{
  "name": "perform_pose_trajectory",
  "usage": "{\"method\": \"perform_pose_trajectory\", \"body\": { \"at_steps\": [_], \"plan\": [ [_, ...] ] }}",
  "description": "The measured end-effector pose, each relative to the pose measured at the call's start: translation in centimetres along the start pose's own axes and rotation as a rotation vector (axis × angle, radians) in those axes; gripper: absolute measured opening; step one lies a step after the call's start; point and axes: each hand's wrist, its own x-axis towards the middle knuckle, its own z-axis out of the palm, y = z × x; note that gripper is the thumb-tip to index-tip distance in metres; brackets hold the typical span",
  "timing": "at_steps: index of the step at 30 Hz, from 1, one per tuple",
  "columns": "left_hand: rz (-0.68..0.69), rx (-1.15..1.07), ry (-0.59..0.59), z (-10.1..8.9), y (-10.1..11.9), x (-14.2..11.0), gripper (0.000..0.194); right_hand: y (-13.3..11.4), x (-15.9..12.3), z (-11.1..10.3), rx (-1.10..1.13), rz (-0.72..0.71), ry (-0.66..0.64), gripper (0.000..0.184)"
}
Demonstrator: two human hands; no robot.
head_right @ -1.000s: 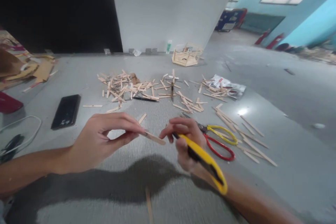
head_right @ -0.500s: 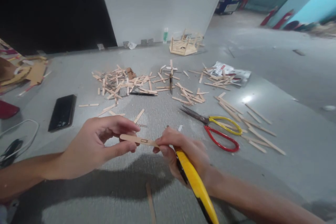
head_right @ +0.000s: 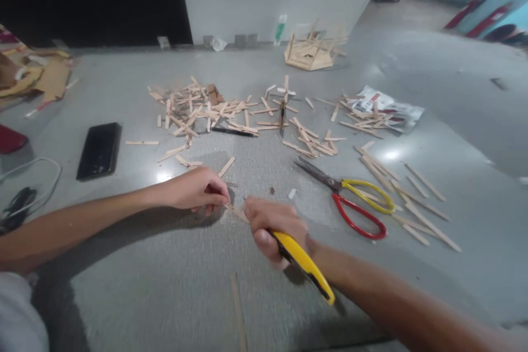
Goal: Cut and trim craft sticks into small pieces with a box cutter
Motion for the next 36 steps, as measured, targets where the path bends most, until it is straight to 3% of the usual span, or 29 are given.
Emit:
{"method": "perform_pose_trajectory", "body": {
  "at_steps": [4, 9, 12, 15, 19, 26, 36],
  "plan": [
    [0.076, -0.040, -0.061, -0.2, -1.0, 0.6, 0.020, -0.4, 1.0, 0.7, 0.181, -0.036, 0.110, 0.030],
    [0.063, -0.027, -0.106, -1.0, -0.7, 0.4, 0.020, -1.0, 1.1, -2.3, -0.140, 0.135, 0.014, 0.055],
    [0.043, -0.047, -0.129, -1.4, -0.7, 0.3, 0.018, -1.5, 1.5, -3.1, -0.239, 0.333, -0.044, 0.037],
    [0.040, -0.133, -0.158, -1.7, -1.1, 0.4, 0.016, -2.1, 2.4, -2.7, -0.269, 0.445, -0.113, 0.013],
    [0.057, -0.240, -0.200, -1.9, -1.9, 0.6, 0.019, -2.1, 2.8, -2.3, -0.168, 0.552, -0.171, 0.013],
    [0.045, -0.258, -0.213, -1.8, -2.4, 0.8, 0.020, -1.4, 2.4, -2.5, -0.189, 0.447, -0.259, 0.015],
    [0.059, -0.254, -0.205, -1.6, -2.5, 0.9, 0.019, -0.9, 2.5, -2.6, -0.218, 0.431, -0.306, 0.016]
  ]
}}
